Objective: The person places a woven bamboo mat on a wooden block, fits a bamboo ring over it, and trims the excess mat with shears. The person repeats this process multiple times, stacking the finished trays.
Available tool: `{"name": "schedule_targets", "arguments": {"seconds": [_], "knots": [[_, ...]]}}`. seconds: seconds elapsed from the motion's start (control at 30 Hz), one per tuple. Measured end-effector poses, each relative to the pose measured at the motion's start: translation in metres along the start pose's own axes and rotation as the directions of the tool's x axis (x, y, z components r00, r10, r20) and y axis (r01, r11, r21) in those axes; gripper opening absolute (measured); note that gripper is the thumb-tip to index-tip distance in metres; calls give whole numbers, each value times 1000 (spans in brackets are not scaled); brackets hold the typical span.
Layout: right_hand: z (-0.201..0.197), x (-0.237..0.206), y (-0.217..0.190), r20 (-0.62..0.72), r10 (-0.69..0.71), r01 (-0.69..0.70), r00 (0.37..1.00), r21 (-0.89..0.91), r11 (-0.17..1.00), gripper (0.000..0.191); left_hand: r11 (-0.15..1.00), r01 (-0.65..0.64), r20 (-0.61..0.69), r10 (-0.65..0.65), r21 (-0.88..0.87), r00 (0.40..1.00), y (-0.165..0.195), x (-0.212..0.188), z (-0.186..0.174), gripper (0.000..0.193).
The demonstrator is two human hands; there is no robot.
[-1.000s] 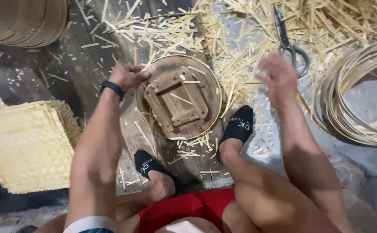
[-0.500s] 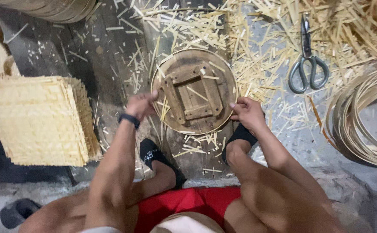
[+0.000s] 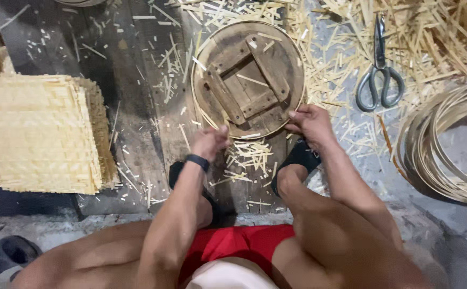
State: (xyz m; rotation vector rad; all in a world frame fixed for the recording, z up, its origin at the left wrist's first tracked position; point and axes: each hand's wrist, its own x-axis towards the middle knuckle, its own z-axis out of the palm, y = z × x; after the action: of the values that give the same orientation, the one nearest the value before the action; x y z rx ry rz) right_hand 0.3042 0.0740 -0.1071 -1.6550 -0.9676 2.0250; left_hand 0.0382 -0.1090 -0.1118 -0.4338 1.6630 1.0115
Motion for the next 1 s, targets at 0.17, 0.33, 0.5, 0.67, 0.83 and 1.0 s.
{"name": "schedule_targets", "arguments": {"seconds": [0.17, 0.33, 0.5, 0.67, 0.83, 1.0], "knots": [[3, 4, 25, -8, -6, 6, 1000, 0, 1000, 13, 975, -124, 58, 137, -183, 989, -36, 4, 5, 20], [8, 7, 25, -109, -40, 35, 993, -46, 998, 16, 978, -147, 10, 150, -146, 989, -32, 3, 11, 22], [24, -16, -30, -85, -492, 333, 866, -637, 695, 44, 981, -86, 172, 115, -172, 978, 7, -26, 13, 30], [78, -47, -113, 213, -611, 646, 762, -292, 705, 55, 554, -745, 22, 797, 371, 604, 75, -85, 15, 44], [133, -73, -159, 429, -374, 105, 823, 531, 841, 53, 197, -933, 237, 932, 301, 273, 105, -156, 41, 47], [118, -94, -175, 314, -460, 207, 830, 594, 777, 60, -22, -969, 393, 916, 245, 79, 118, -175, 67, 60]]}}
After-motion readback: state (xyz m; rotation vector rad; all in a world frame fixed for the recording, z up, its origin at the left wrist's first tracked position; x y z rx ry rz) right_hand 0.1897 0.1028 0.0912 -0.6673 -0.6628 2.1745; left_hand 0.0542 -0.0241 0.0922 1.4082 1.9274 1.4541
